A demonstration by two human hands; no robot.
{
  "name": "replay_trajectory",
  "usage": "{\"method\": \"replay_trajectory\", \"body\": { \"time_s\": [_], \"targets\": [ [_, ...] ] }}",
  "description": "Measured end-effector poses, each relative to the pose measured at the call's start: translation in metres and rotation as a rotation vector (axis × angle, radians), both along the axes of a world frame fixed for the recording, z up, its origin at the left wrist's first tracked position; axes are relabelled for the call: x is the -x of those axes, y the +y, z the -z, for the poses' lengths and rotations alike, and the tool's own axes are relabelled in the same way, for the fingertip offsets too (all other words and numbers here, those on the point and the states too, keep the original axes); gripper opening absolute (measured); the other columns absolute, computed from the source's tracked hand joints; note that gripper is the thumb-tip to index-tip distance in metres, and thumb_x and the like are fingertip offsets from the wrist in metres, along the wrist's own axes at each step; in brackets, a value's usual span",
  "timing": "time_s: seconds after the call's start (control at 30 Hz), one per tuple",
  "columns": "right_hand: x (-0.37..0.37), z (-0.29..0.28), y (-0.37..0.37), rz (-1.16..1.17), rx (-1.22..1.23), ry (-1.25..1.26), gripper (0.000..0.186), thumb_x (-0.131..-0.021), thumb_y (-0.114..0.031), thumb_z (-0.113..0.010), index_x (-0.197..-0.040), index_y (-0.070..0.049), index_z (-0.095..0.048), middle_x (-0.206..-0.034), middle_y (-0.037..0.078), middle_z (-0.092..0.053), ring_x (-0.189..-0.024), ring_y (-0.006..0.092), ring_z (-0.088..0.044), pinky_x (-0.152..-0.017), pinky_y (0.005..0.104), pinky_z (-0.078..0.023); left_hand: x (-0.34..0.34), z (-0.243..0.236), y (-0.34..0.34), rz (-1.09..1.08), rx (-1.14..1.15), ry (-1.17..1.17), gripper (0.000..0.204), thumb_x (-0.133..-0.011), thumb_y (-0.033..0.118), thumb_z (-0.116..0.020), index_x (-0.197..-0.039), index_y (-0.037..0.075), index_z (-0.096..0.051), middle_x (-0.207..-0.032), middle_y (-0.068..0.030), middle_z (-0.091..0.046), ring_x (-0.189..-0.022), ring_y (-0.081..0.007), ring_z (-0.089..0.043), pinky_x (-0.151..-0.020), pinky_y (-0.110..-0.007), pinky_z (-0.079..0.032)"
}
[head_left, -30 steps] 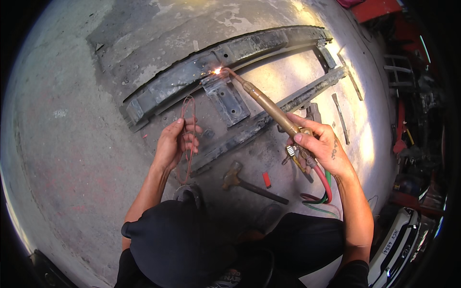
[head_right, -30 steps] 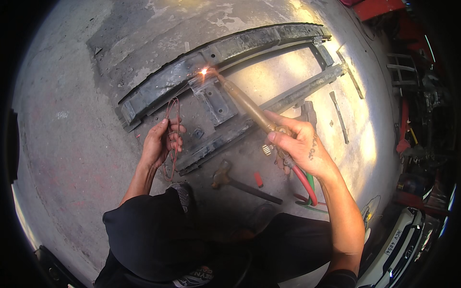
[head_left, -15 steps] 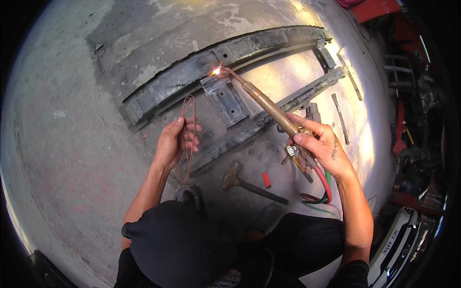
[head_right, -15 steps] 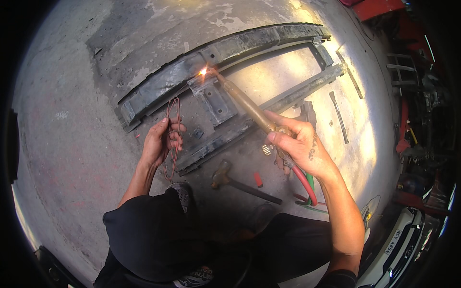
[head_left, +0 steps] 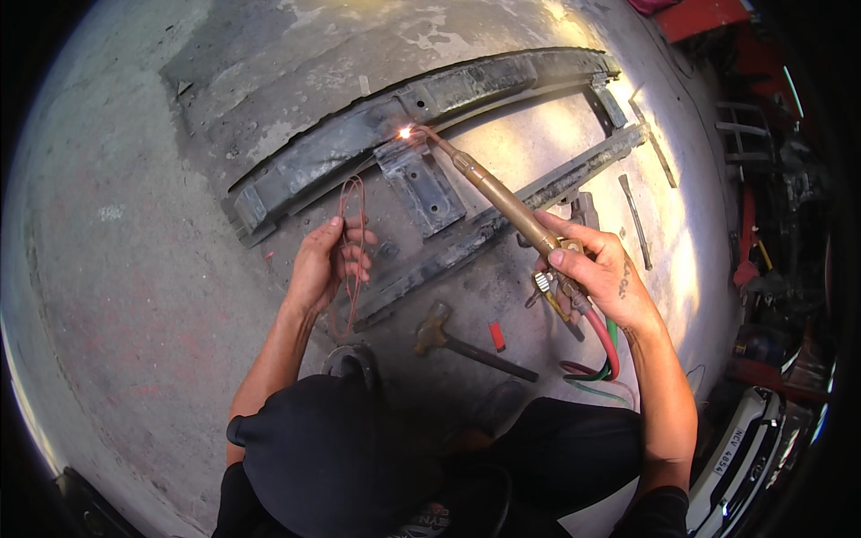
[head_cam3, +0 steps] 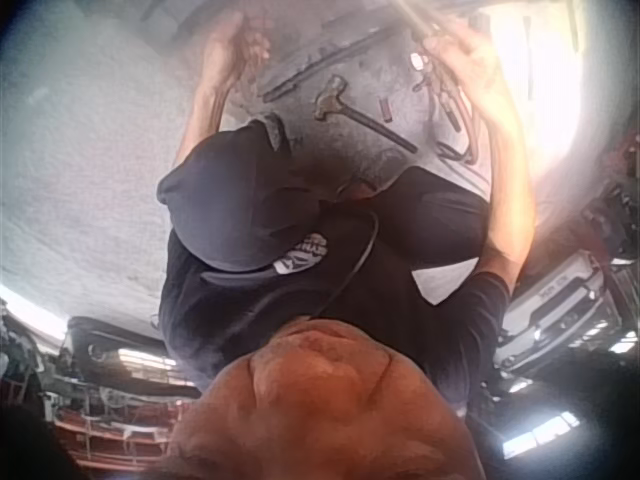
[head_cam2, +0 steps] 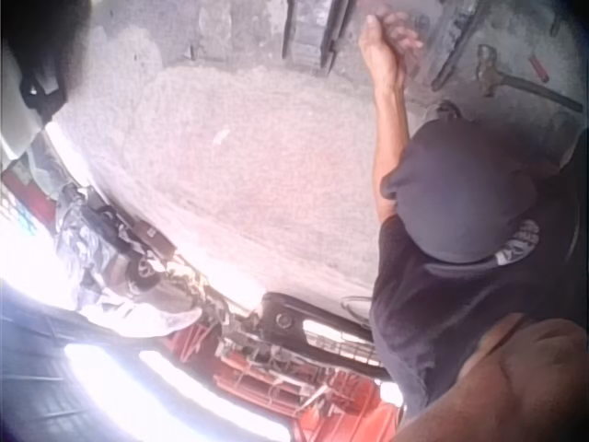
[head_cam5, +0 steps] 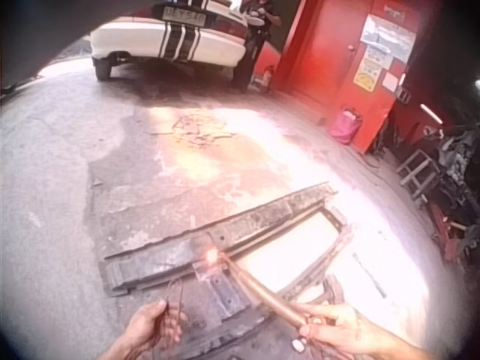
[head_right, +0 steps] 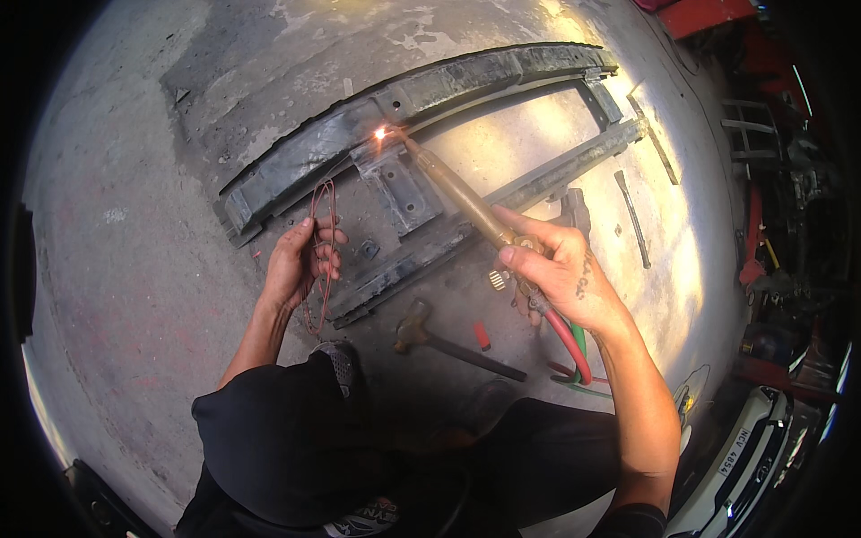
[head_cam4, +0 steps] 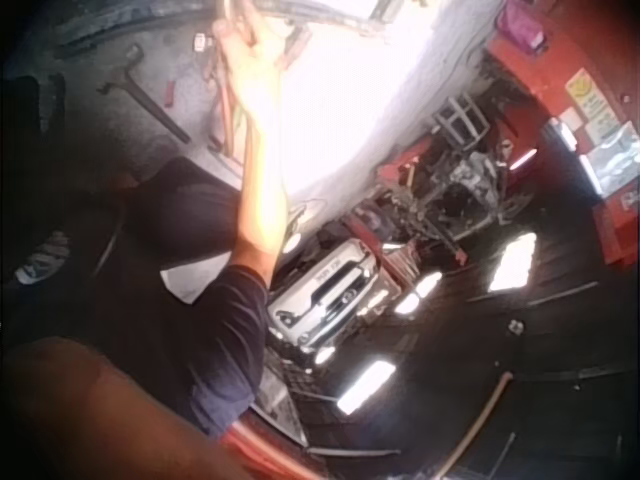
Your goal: The person uses a welding torch to join two metal pieces on the floor. They hold a filler rod in one hand and the torch in the other, applying heat and filler to create a weld bead along the seam.
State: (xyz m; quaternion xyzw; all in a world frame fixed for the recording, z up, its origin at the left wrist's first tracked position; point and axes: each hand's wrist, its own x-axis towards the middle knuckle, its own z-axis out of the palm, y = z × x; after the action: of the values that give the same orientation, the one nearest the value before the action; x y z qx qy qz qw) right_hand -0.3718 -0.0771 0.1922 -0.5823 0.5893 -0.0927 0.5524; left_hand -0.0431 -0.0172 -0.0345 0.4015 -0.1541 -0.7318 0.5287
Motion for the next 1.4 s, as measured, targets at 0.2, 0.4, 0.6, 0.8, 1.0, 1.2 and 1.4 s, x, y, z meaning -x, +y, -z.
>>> {"method": "replay_trajectory", "body": {
  "time_s": [0.2, 0.4, 0.6, 0.8, 1.0, 1.2, 1.4],
  "targets": [
    [-0.0008, -0.0011, 0.0005, -0.003, 0.000, 0.002, 0.060, -0.100, -0.018, -0.067, -0.155, -0.002, -0.051, -0.091, 0.010, -0.072, -0.056, 0.0135, -0.066, -0.047, 0.0293, -0.053, -0.0004, -0.0001, -0.0004, 0.002, -0.004, -0.001, 0.048, -0.116, 0.033, -0.040, -0.131, -0.011, -0.055, -0.106, -0.0197, -0.070, -0.072, -0.0213, -0.070, -0.059, -0.036, -0.064],
    [-0.0017, -0.0044, -0.0006, -0.013, -0.006, 0.056, 0.056, -0.100, -0.017, -0.066, -0.153, -0.004, -0.055, -0.097, 0.009, -0.076, -0.088, 0.0135, -0.070, -0.080, 0.0286, -0.054, -0.0009, -0.0002, -0.0006, 0.003, -0.005, 0.004, 0.048, -0.116, 0.032, -0.041, -0.131, -0.010, -0.056, -0.106, -0.0193, -0.070, -0.072, -0.0211, -0.070, -0.059, -0.036, -0.064],
    [-0.0007, -0.0037, -0.0011, -0.020, -0.002, 0.061, 0.056, -0.100, -0.018, -0.066, -0.153, -0.004, -0.056, -0.100, 0.009, -0.076, -0.095, 0.0131, -0.070, -0.087, 0.0285, -0.055, 0.0000, -0.0028, -0.0012, 0.009, -0.005, 0.001, 0.047, -0.115, 0.032, -0.041, -0.131, -0.010, -0.056, -0.107, -0.0196, -0.070, -0.073, -0.0211, -0.070, -0.059, -0.036, -0.064],
    [-0.0006, -0.0037, -0.0014, -0.019, -0.002, 0.064, 0.057, -0.099, -0.017, -0.065, -0.153, -0.003, -0.055, -0.101, 0.009, -0.076, -0.095, 0.0132, -0.070, -0.087, 0.0289, -0.055, -0.0013, 0.0014, -0.0047, 0.023, 0.004, -0.007, 0.048, -0.115, 0.033, -0.042, -0.131, -0.010, -0.056, -0.108, -0.0197, -0.070, -0.073, -0.0209, -0.070, -0.060, -0.035, -0.063],
    [-0.0007, -0.0032, -0.0009, -0.019, 0.006, 0.058, 0.057, -0.099, -0.017, -0.065, -0.153, -0.002, -0.055, -0.101, 0.010, -0.076, -0.094, 0.0131, -0.070, -0.086, 0.0287, -0.055, -0.0006, 0.0005, -0.0062, 0.026, -0.001, -0.007, 0.047, -0.115, 0.033, -0.042, -0.131, -0.010, -0.056, -0.109, -0.0198, -0.070, -0.074, -0.0208, -0.070, -0.061, -0.035, -0.064],
    [-0.0017, -0.0005, 0.0003, -0.008, 0.005, 0.011, 0.060, -0.099, -0.018, -0.067, -0.155, -0.002, -0.052, -0.092, 0.010, -0.073, -0.062, 0.0138, -0.067, -0.053, 0.0292, -0.054, -0.0009, 0.0017, -0.0059, 0.028, -0.006, -0.003, 0.047, -0.115, 0.033, -0.041, -0.131, -0.009, -0.056, -0.108, -0.0194, -0.070, -0.074, -0.0207, -0.070, -0.061, -0.035, -0.064],
    [-0.0016, -0.0003, 0.0000, -0.006, 0.007, 0.015, 0.060, -0.099, -0.018, -0.067, -0.154, -0.001, -0.052, -0.093, 0.011, -0.073, -0.062, 0.0142, -0.068, -0.054, 0.0295, -0.054, -0.0005, 0.0030, -0.0073, 0.042, -0.001, -0.012, 0.048, -0.116, 0.035, -0.039, -0.131, -0.009, -0.055, -0.108, -0.0193, -0.069, -0.075, -0.0208, -0.070, -0.060, -0.035, -0.064]
  ]
}}
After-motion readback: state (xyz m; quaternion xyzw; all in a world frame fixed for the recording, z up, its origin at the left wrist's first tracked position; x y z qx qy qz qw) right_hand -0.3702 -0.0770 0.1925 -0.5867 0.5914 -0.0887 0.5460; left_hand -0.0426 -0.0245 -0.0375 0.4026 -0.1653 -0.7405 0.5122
